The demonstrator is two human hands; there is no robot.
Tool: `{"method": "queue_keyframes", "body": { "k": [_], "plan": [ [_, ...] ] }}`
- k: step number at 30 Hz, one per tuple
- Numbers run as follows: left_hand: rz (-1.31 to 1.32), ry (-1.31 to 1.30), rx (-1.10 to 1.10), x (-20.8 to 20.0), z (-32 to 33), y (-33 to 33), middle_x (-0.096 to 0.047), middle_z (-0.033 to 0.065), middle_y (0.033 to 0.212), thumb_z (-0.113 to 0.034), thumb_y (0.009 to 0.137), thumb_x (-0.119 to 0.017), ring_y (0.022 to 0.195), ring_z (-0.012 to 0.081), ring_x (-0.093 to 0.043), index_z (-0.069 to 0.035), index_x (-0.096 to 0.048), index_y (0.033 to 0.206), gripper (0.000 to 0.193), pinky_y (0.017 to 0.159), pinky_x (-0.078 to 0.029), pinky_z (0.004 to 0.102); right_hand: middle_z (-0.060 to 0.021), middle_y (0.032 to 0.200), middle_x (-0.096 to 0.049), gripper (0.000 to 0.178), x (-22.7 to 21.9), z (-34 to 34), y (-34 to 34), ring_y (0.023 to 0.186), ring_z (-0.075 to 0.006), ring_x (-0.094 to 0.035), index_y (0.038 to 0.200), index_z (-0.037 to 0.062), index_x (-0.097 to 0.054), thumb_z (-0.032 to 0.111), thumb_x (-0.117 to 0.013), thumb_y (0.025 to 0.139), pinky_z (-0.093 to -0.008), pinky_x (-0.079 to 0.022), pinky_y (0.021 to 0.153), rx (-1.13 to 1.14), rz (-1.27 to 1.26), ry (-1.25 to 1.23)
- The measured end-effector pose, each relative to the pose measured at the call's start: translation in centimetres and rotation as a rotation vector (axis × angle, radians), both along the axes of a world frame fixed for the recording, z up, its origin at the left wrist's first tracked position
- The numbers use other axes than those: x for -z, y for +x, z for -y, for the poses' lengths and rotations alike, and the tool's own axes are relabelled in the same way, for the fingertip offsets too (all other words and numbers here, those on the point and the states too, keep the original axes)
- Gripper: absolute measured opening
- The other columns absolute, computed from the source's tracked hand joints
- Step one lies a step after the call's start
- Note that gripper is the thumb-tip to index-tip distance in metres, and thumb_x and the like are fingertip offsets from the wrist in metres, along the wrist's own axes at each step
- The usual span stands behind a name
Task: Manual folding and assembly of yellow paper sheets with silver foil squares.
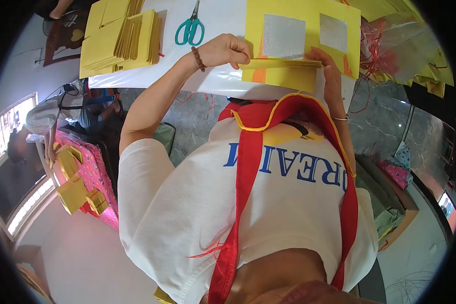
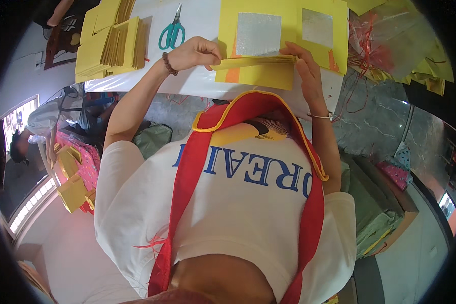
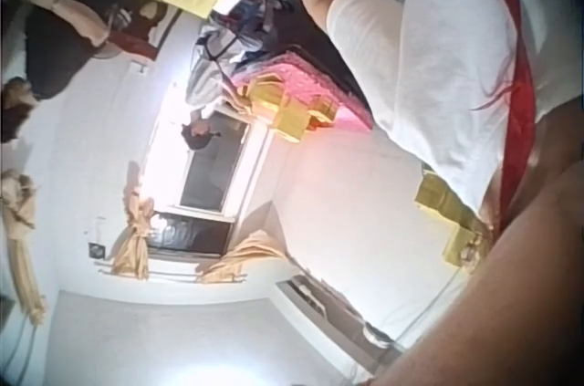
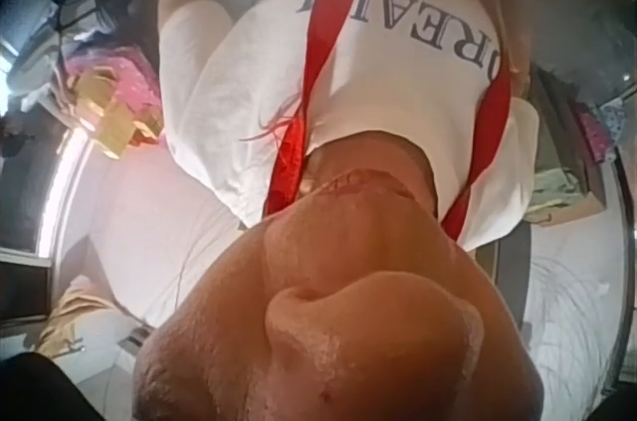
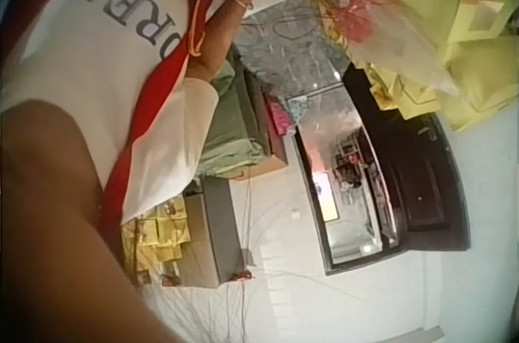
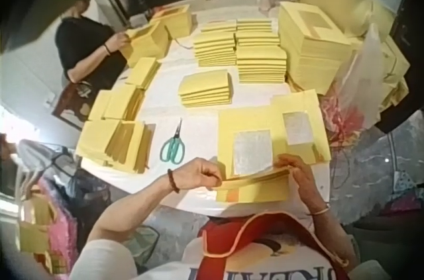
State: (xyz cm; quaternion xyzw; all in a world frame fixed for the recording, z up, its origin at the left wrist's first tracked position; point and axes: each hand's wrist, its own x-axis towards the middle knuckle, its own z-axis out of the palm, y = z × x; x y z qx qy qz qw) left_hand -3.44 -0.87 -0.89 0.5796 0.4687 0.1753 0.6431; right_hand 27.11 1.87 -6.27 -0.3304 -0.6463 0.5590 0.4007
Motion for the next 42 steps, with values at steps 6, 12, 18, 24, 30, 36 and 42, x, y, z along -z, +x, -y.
{"method": "queue_keyframes", "body": {
  "k": [6,12,18,24,30,36,42],
  "plan": [
    [-0.009,-0.005,-0.024,0.0,0.2,0.0,-0.06,0.0031,0.072,-0.015,0.079,-0.058,0.068,0.0098,-0.058,0.0,-0.065,0.08,0.017,0.062,-0.05,0.0233,-0.0073,0.109,-0.06,0.04,-0.5,0.6,-0.4,0.113,-0.0188,-0.049,0.118,0.0047,-0.055,0.019,-0.064,0.082,-0.0331,-0.034,0.099,0.032,0.129,0.045],
    [-0.13,0.252,0.056,-1.4,0.6,-0.7,-0.062,0.0058,0.095,-0.026,0.078,-0.067,0.086,0.0151,-0.056,-0.006,-0.064,0.102,0.032,0.075,-0.046,0.0294,-0.0073,0.111,-0.059,0.026,0.6,-0.2,-0.2,0.109,-0.0178,-0.051,0.107,0.0023,-0.06,0.005,-0.063,0.081,-0.0316,-0.04,0.092,0.047,0.226,0.226],
    [-0.488,1.057,0.06,1.0,1.2,0.6,-0.052,0.0071,0.125,-0.022,0.073,-0.07,0.106,0.0283,-0.048,-0.013,-0.056,0.121,0.051,0.087,-0.04,0.0371,-0.0067,0.108,-0.058,0.024,1.1,0.0,-0.3,0.103,-0.0144,-0.053,0.107,0.0028,-0.06,0.008,-0.062,0.084,-0.0253,-0.045,0.082,0.127,0.107,-0.143],
    [-0.641,1.165,0.008,0.4,1.6,0.9,-0.058,0.0064,0.116,-0.002,0.069,-0.056,0.099,0.028,-0.051,-0.014,-0.059,0.118,0.05,0.086,-0.041,0.0372,-0.0081,0.115,-0.058,0.032,-1.8,-0.4,-0.2,0.108,-0.0239,-0.054,0.106,0.0059,-0.061,0.011,-0.069,0.076,-0.0347,-0.04,0.092,0.122,0.294,0.451],
    [-0.586,1.249,0.12,-0.5,4.3,1.4,-0.059,0.0097,0.112,0.0,0.068,-0.054,0.094,0.0281,-0.054,-0.007,-0.059,0.113,0.046,0.081,-0.046,0.0361,-0.0074,0.113,-0.06,0.032,-2.6,1.5,0.9,0.11,-0.025,-0.053,0.101,0.0127,-0.063,0.015,-0.071,0.07,-0.036,-0.037,0.09,-0.021,0.523,0.698],
    [-0.32,0.782,-0.075,0.4,5.2,1.6,-0.061,0.0149,0.093,-0.011,0.079,-0.059,0.084,0.0287,-0.057,-0.003,-0.059,0.108,0.031,0.075,-0.047,0.0323,-0.0086,0.105,-0.062,0.021,-2.8,2.1,1.2,0.105,-0.0261,-0.055,0.099,0.0102,-0.063,0.018,-0.066,0.079,-0.0349,-0.04,0.084,-0.128,0.494,0.352],
    [-0.19,0.316,-0.454,1.7,3.1,2.7,-0.054,0.0094,0.059,-0.02,0.089,-0.056,0.052,0.0173,-0.05,0.002,-0.059,0.093,0.022,0.052,-0.042,0.031,-0.008,0.085,-0.063,0.025,-3.5,1.5,-1.9,0.072,-0.0194,-0.058,0.104,0.0054,-0.061,0.017,-0.063,0.083,-0.0267,-0.042,0.061,0.145,0.3,-0.043]
  ]
}}
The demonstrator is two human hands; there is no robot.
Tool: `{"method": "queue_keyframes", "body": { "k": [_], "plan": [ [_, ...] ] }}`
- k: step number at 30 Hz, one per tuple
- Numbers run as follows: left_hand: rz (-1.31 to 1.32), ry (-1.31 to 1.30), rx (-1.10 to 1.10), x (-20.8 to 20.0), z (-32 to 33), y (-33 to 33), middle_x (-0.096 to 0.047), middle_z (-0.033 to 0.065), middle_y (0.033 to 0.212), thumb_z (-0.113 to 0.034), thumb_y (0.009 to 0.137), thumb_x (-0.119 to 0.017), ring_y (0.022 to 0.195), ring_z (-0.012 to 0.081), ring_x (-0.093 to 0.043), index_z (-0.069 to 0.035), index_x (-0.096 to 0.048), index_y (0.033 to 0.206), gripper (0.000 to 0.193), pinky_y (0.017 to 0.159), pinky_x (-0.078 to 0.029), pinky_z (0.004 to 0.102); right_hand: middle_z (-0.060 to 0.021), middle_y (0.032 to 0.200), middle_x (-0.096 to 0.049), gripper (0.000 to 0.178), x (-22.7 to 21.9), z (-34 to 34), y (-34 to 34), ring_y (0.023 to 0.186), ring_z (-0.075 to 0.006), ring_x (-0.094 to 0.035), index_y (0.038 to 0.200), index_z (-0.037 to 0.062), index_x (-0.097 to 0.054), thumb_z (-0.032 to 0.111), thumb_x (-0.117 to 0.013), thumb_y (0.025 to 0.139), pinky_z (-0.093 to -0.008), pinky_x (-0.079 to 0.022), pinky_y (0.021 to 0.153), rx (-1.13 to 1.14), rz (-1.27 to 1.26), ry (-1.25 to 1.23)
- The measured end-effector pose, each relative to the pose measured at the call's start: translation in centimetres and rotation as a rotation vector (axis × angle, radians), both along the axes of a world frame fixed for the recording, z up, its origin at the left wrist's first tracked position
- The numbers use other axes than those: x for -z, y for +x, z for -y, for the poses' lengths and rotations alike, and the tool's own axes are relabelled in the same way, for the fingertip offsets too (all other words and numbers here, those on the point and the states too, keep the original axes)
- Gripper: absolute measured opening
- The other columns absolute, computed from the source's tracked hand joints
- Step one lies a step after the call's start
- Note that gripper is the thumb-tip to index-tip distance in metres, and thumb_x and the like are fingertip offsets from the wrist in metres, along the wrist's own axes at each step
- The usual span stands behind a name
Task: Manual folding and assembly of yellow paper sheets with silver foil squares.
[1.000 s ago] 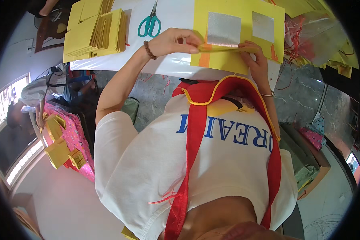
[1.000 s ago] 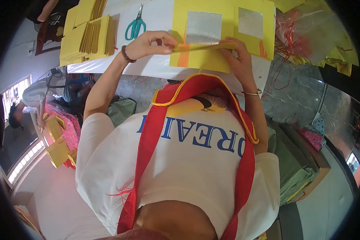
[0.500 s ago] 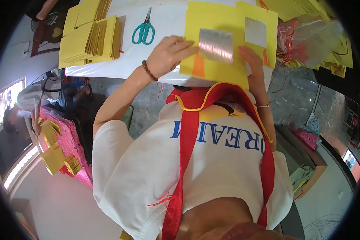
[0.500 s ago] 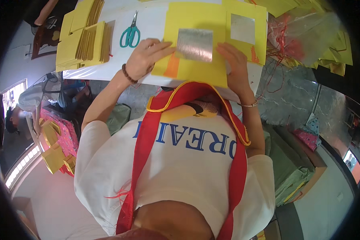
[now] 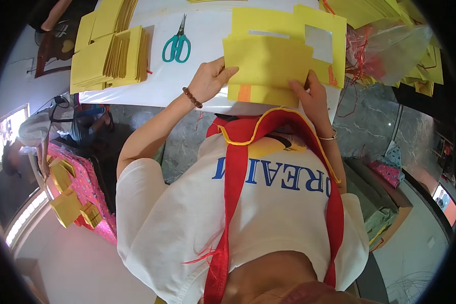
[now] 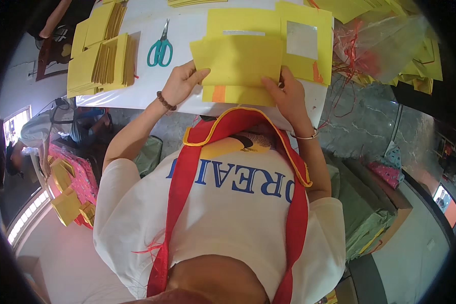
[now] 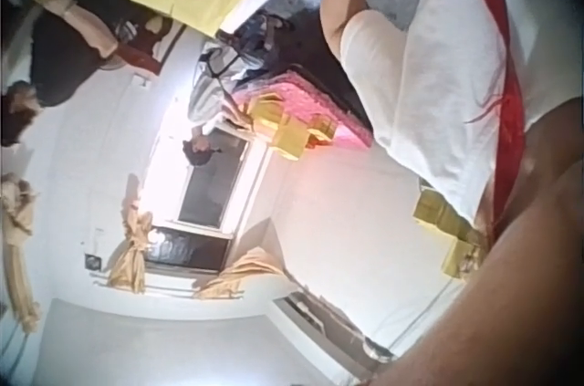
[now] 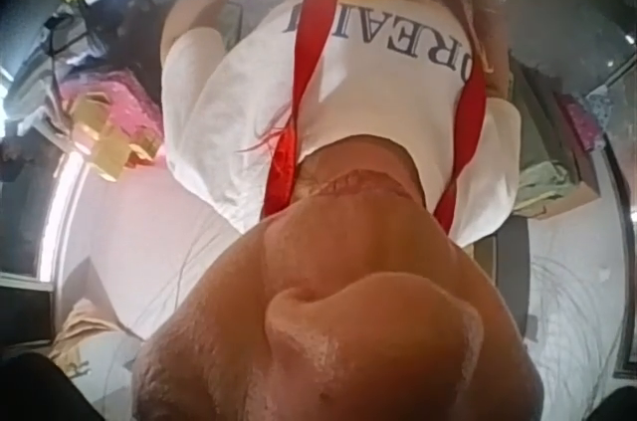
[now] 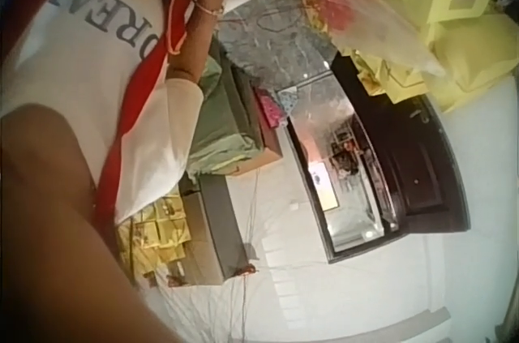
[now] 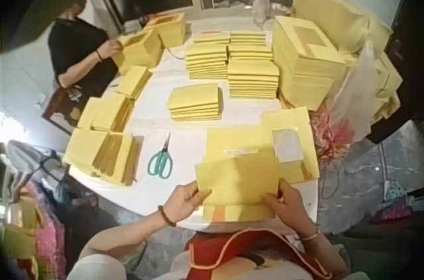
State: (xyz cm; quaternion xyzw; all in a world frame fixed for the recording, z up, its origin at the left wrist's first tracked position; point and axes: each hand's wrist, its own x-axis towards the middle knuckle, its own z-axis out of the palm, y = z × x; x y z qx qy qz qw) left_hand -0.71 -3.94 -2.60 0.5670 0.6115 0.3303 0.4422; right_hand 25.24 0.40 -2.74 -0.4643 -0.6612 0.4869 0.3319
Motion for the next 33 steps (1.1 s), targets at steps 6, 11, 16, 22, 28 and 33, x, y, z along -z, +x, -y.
{"method": "queue_keyframes", "body": {
  "k": [6,11,16,22,28,33],
  "plan": [
    [0.098,-0.075,-0.063,2.9,-1.2,-0.6,-0.051,0.0037,0.056,-0.021,0.088,-0.057,0.051,0.009,-0.043,0.003,-0.057,0.084,0.024,0.048,-0.037,0.0272,-0.0002,0.067,-0.055,0.037,-0.3,-0.9,0.1,0.055,-0.0042,-0.041,0.116,0.0035,-0.059,0.018,-0.065,0.082,-0.021,-0.033,0.049,0.065,-0.021,-0.063],
    [0.137,-0.139,-0.076,2.4,-1.9,-0.5,-0.053,0.004,0.057,-0.021,0.086,-0.059,0.051,0.0087,-0.046,0.002,-0.055,0.087,0.024,0.048,-0.037,0.0262,0.002,0.061,-0.049,0.04,0.5,-1.1,-0.4,0.052,-0.0047,-0.037,0.116,0.0038,-0.06,0.019,-0.067,0.08,-0.022,-0.031,0.047,0.11,0.074,-0.062],
    [0.186,-0.204,-0.092,1.1,-2.2,-0.5,-0.054,0.0038,0.058,-0.022,0.084,-0.062,0.051,0.0095,-0.049,0.001,-0.052,0.098,0.029,0.048,-0.038,0.0262,0.0006,0.059,-0.05,0.04,0.2,-1.2,-0.7,0.052,-0.0058,-0.039,0.115,0.0048,-0.061,0.019,-0.066,0.079,-0.0229,-0.032,0.048,0.154,0.157,-0.066],
    [-0.116,0.124,-0.194,-1.6,-3.3,0.0,-0.061,0.0071,0.082,-0.016,0.083,-0.064,0.074,0.015,-0.056,-0.002,-0.051,0.109,0.033,0.065,-0.044,0.0283,-0.0031,0.063,-0.055,0.04,0.6,-1.3,-0.6,0.053,-0.007,-0.043,0.115,0.0063,-0.061,0.02,-0.066,0.078,-0.0231,-0.035,0.049,0.157,0.22,-0.05],
    [-0.755,0.671,0.271,-1.7,-3.6,5.6,-0.048,0.0152,0.125,-0.035,0.084,-0.058,0.117,0.032,-0.043,-0.007,-0.05,0.122,0.048,0.095,-0.035,0.0428,-0.0078,0.071,-0.061,0.039,0.3,-1.1,-0.8,0.057,-0.0097,-0.048,0.114,0.0042,-0.061,0.018,-0.066,0.078,-0.0251,-0.041,0.054,0.178,0.17,-0.085],
    [-0.912,0.62,0.347,0.9,-3.1,5.8,-0.039,0.0155,0.135,-0.045,0.085,-0.053,0.123,0.0331,-0.036,-0.009,-0.044,0.129,0.058,0.099,-0.03,0.0471,-0.0119,0.088,-0.064,0.038,1.1,-1.1,-0.8,0.066,-0.0163,-0.056,0.113,0.0051,-0.061,0.02,-0.066,0.079,-0.0289,-0.044,0.062,0.161,0.094,-0.006]
  ]
}}
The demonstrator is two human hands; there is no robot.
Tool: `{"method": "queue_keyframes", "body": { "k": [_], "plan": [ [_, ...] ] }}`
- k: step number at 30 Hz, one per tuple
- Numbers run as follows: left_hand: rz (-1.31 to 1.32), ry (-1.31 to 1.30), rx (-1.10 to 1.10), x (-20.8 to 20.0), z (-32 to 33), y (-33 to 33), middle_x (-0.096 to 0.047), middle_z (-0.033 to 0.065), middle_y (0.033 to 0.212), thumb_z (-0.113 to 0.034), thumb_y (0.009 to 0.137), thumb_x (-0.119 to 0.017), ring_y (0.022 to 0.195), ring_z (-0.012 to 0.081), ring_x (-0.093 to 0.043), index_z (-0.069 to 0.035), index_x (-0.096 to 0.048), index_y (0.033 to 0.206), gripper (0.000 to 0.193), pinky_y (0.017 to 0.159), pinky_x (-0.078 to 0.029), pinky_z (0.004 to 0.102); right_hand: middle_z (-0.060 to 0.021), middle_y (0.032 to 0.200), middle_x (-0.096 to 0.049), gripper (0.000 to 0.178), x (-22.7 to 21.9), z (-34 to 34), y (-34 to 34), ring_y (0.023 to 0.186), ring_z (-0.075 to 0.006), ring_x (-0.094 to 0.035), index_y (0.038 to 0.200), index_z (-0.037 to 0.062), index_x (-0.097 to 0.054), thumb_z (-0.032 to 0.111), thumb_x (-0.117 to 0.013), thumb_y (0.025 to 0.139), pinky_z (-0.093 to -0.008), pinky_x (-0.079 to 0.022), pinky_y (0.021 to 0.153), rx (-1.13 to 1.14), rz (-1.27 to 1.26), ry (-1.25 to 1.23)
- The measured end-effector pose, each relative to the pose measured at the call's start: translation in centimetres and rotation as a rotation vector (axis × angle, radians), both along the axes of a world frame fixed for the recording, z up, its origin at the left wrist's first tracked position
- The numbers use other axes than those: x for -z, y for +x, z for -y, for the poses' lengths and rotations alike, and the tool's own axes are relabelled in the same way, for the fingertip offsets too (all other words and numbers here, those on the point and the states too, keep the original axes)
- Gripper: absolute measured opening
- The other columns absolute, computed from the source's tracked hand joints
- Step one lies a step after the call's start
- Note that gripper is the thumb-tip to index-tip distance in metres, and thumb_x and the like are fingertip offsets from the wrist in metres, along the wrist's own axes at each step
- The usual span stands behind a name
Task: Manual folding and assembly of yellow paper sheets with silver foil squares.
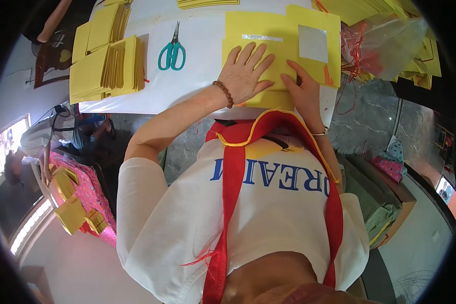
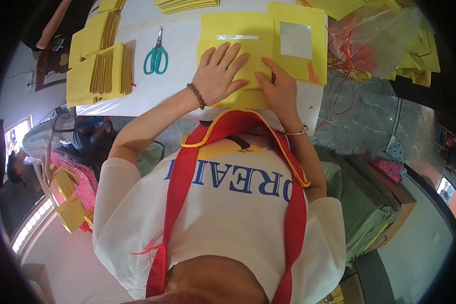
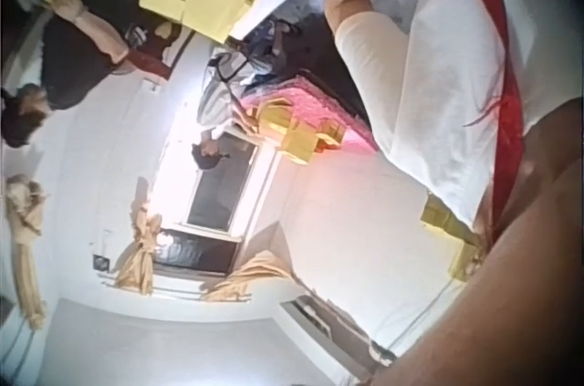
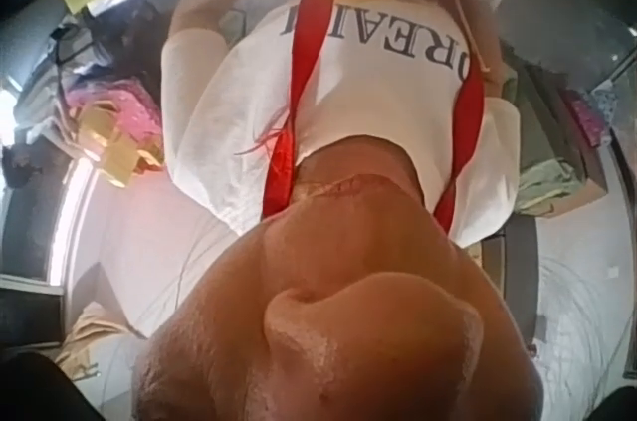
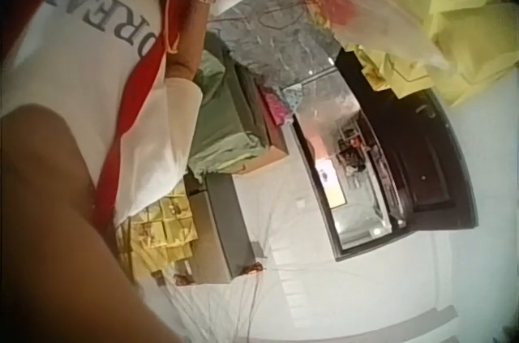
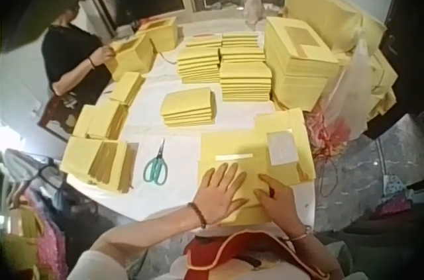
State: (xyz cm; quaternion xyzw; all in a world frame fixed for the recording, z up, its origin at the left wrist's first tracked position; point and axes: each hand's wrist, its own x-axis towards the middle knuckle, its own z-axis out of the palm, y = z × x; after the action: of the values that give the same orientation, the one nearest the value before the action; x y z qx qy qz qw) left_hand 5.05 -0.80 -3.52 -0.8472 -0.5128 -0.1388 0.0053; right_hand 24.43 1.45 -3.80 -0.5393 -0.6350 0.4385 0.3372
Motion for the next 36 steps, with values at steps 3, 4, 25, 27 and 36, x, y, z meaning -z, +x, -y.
{"method": "queue_keyframes", "body": {
  "k": [3,4,25,27,36],
  "plan": [
    [-0.017,-0.029,-0.003,0.2,-0.3,0.1,-0.036,0.0154,0.137,-0.046,0.085,-0.052,0.125,0.0334,-0.034,-0.01,-0.042,0.131,0.059,0.1,-0.028,0.0485,-0.0123,0.107,-0.061,0.04,-0.9,1.0,0.0,0.088,-0.0193,-0.058,0.115,0.0095,-0.06,0.024,-0.066,0.078,-0.0364,-0.042,0.08,-0.02,0.341,0.28],
    [-0.002,-0.039,-0.006,0.3,-0.2,0.2,-0.036,0.0151,0.138,-0.045,0.085,-0.052,0.125,0.0332,-0.033,-0.011,-0.042,0.131,0.059,0.1,-0.027,0.0484,-0.0116,0.115,-0.058,0.042,-0.7,1.5,-0.1,0.101,-0.0198,-0.056,0.116,0.0118,-0.059,0.026,-0.067,0.077,-0.0416,-0.039,0.089,-0.012,0.562,0.606],
    [-0.09,0.119,0.149,-0.6,0.7,0.2,-0.053,0.0181,0.111,-0.029,0.071,-0.064,0.09,0.0269,-0.051,-0.001,-0.05,0.119,0.056,0.07,-0.044,0.0343,-0.014,0.138,-0.04,0.057,-2.6,1.6,1.7,0.132,-0.0259,-0.031,0.139,0.0002,-0.03,0.037,-0.038,0.095,-0.0408,-0.018,0.11,-0.332,-0.109,-0.063],
    [-0.257,0.264,-0.018,0.1,0.8,1.5,-0.055,0.0185,0.104,-0.025,0.069,-0.063,0.085,0.0258,-0.053,-0.002,-0.052,0.116,0.053,0.064,-0.044,0.0323,-0.0143,0.137,-0.042,0.054,-2.6,1.2,2.1,0.131,-0.025,-0.033,0.139,-0.0003,-0.029,0.034,-0.034,0.097,-0.0377,-0.019,0.109,-0.258,-0.127,0.029],
    [0.36,0.161,-0.036,-8.3,-5.7,-8.6,-0.062,0.0137,0.092,-0.005,0.073,-0.06,0.081,0.0299,-0.059,-0.01,-0.051,0.124,0.052,0.069,-0.049,0.0386,-0.0158,0.131,-0.047,0.048,0.3,1.5,1.9,0.126,-0.024,-0.039,0.135,-0.0037,-0.035,0.028,-0.024,0.1,-0.0356,-0.026,0.106,0.156,-0.401,0.05]
  ]
}}
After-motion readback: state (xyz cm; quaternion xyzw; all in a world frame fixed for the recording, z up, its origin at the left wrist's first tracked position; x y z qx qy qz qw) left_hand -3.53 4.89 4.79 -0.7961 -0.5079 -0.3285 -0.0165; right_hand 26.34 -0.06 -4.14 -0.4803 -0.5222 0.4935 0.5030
